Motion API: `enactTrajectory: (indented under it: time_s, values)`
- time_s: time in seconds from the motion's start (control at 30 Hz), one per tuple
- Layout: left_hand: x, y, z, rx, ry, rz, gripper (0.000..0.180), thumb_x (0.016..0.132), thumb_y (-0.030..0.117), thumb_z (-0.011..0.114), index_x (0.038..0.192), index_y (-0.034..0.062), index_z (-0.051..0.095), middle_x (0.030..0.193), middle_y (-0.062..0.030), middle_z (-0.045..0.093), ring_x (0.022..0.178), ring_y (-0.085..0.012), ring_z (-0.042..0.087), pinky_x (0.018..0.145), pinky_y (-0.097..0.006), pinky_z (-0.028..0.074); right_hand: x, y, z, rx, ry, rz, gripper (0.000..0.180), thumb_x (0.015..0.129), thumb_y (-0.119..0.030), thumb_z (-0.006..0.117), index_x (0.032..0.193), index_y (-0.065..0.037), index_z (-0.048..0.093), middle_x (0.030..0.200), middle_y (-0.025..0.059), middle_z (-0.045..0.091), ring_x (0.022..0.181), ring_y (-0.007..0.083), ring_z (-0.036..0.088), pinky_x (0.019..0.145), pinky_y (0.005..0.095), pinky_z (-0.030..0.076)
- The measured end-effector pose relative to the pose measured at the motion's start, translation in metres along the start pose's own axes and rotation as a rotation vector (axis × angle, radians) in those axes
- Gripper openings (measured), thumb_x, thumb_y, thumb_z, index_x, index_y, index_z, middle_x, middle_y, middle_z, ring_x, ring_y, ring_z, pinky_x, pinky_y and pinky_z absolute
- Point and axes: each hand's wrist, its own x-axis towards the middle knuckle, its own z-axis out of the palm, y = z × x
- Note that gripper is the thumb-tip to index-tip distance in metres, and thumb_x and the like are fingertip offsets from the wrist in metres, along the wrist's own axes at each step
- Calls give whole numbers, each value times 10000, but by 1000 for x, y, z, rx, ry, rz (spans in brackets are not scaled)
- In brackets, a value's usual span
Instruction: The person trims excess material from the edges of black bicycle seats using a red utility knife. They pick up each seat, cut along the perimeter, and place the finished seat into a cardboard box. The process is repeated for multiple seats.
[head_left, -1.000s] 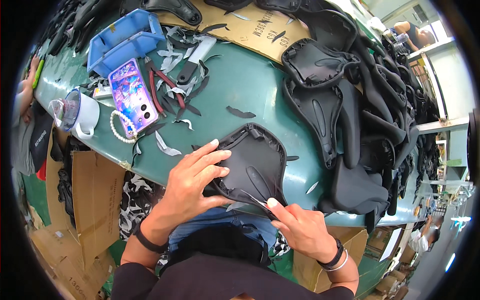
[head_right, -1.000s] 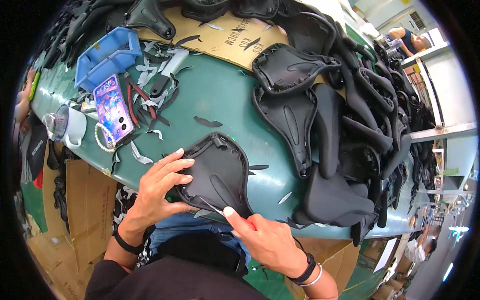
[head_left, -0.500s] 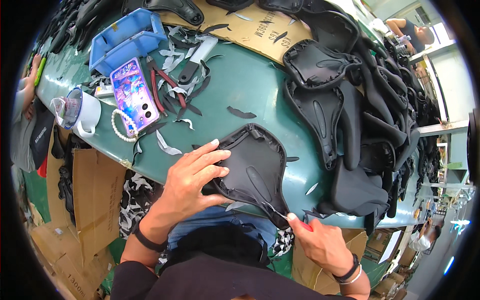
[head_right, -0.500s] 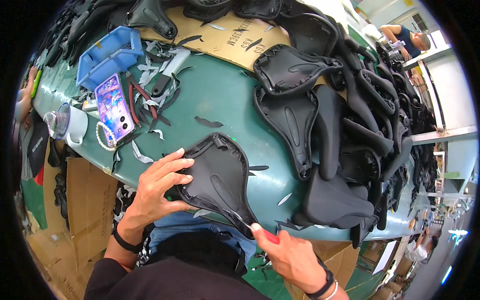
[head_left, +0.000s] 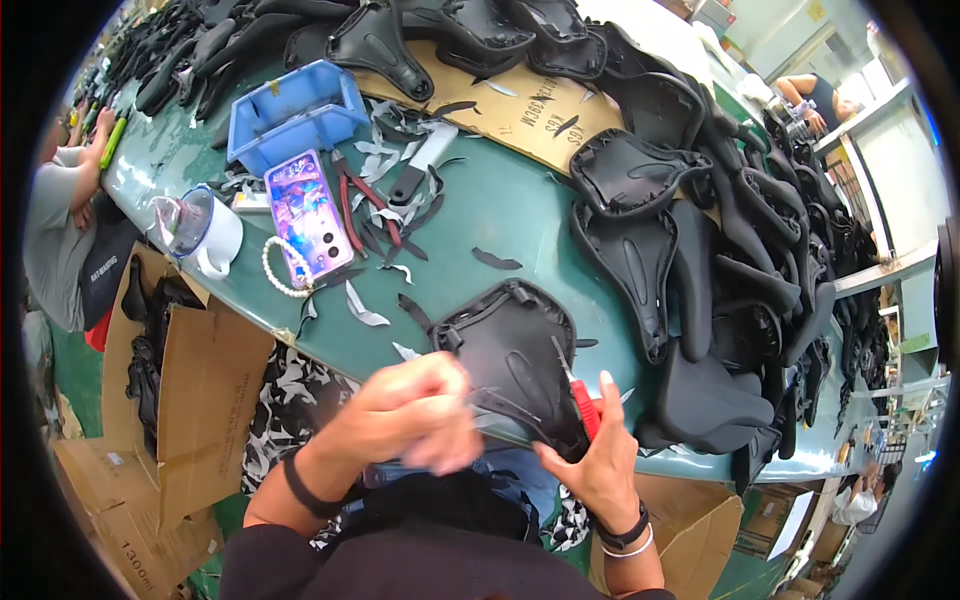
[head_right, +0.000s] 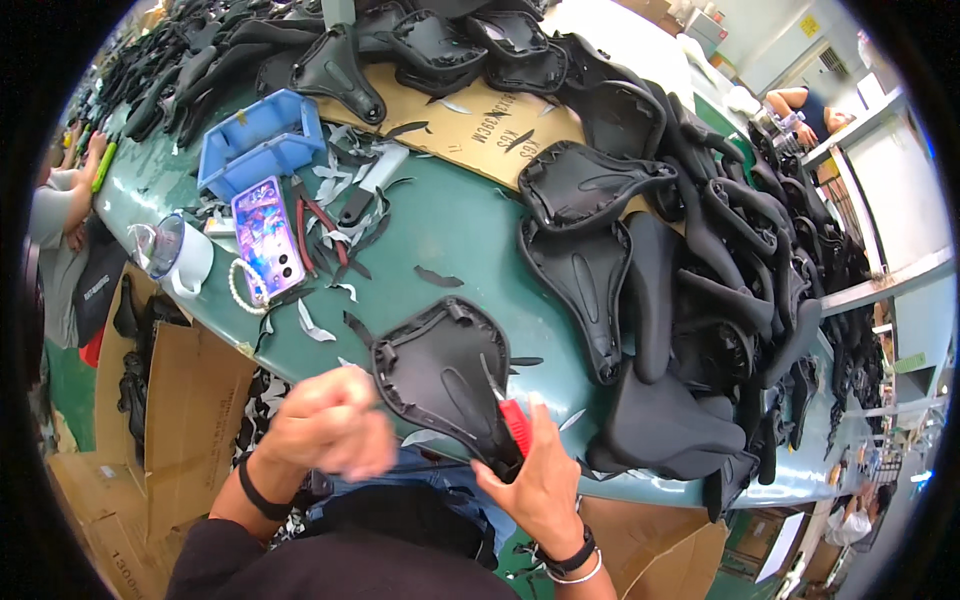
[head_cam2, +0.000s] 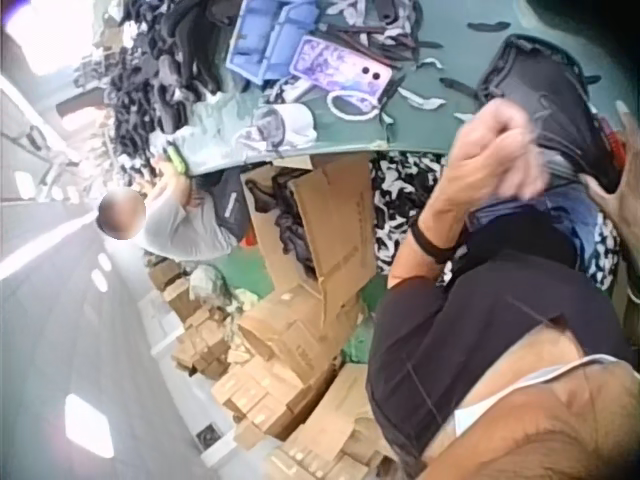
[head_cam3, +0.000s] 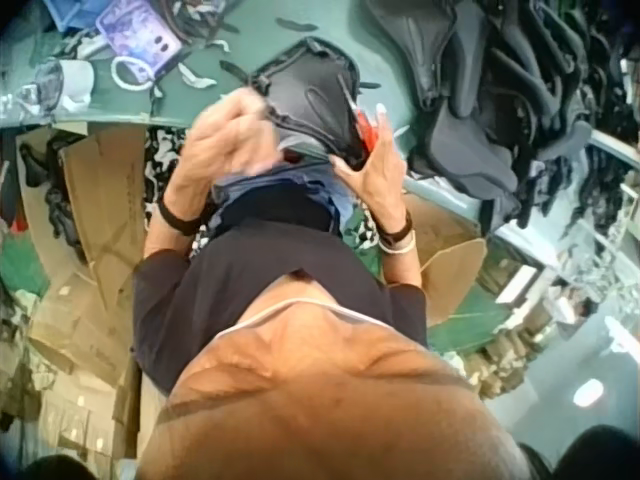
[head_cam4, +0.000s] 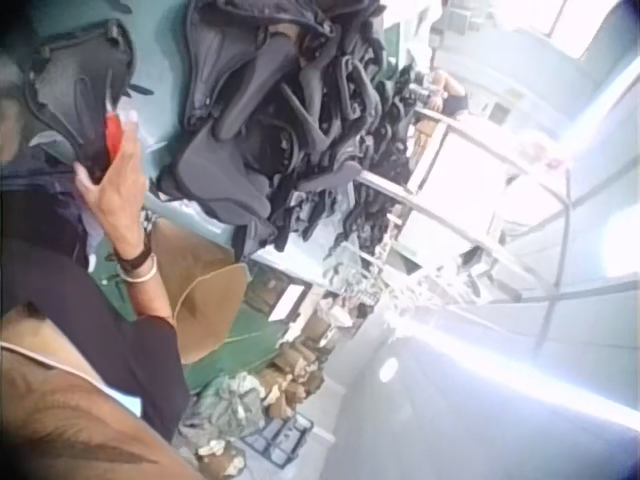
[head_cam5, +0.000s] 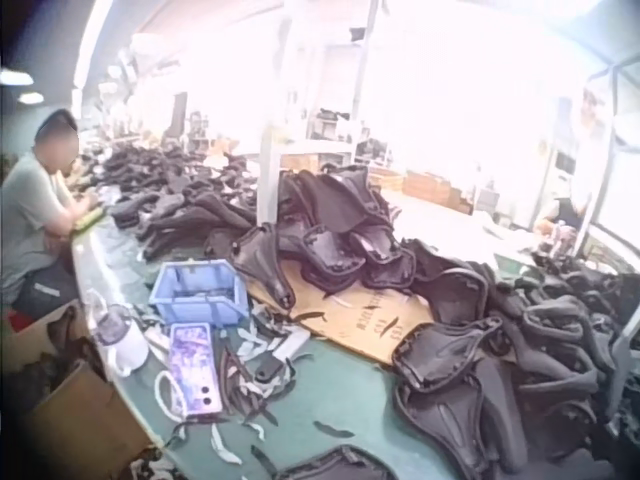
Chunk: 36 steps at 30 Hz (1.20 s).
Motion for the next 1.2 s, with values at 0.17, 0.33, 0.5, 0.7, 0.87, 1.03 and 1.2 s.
enactTrajectory:
  time_s: [0.17, 0.33, 0.5, 0.7, 0.87, 1.03, 1.2]
  values:
    - [-47, -26, 0, 426, 315, -313, 341, 900, 191, 644, 1135, -44, 566, 877, -67, 670, 783, -134, 638, 740, -264, 514, -11, -36, 12, 171, 80, -113, 1016, 643, -305, 872, 1367, 85, 276, 1092, 264, 564, 890, 387, 621, 750, 406, 519]
    - [-75, -51, -9, -60, 654, -205, 475, 854, 175, 636, 1224, -87, 494, 1068, -187, 634, 928, -237, 654, 830, -370, 530, -15, -70, 18, 428, -179, 37, 741, 723, -177, 816, 1310, 36, 416, 867, 115, 599, 738, 221, 586, 702, 320, 476]
    - [-176, -14, -65, 190, 1193, 316, 412, 877, 328, 501, 975, -54, 621, 782, -122, 651, 688, -182, 630, 647, -298, 500, 17, -18, -11, 199, 232, 72, 306, 810, -41, 678, 1094, 20, 582, 792, 41, 565, 688, 122, 511, 643, 278, 439]
    - [-243, 26, -153, 159, 1568, 663, 287, 965, 299, 545, 1132, 66, 547, 1020, -39, 637, 872, -132, 612, 760, -258, 465, 23, 0, -6, 302, 258, 114, 309, 856, -42, 647, 1143, 7, 544, 776, 15, 539, 621, 65, 465, 539, 198, 383]
    - [-119, 16, -96, 537, 939, 309, 151, 915, 161, 583, 930, 15, 616, 834, -45, 633, 773, -112, 585, 730, -246, 455, 20, -11, -9, 462, 259, 328, 340, 809, -62, 700, 1122, 16, 595, 804, 37, 607, 656, 108, 552, 611, 248, 475]
    - [23, 46, -10, 981, 65, 315, 126, 837, 93, 660, 926, 6, 637, 912, -104, 664, 818, -221, 638, 769, -320, 495, 16, -10, 3, 843, 153, 471, 339, 884, -55, 612, 1203, -13, 504, 797, 22, 563, 577, 78, 550, 506, 208, 452]
    - [166, 33, 31, 1571, -13, 560, 400, 812, 162, 678, 1164, 32, 541, 1215, -153, 563, 1119, -314, 546, 913, -421, 450, 0, 18, 7, 1174, 359, 588, 335, 926, -109, 563, 1212, 16, 441, 762, 64, 560, 549, 121, 563, 489, 255, 499]
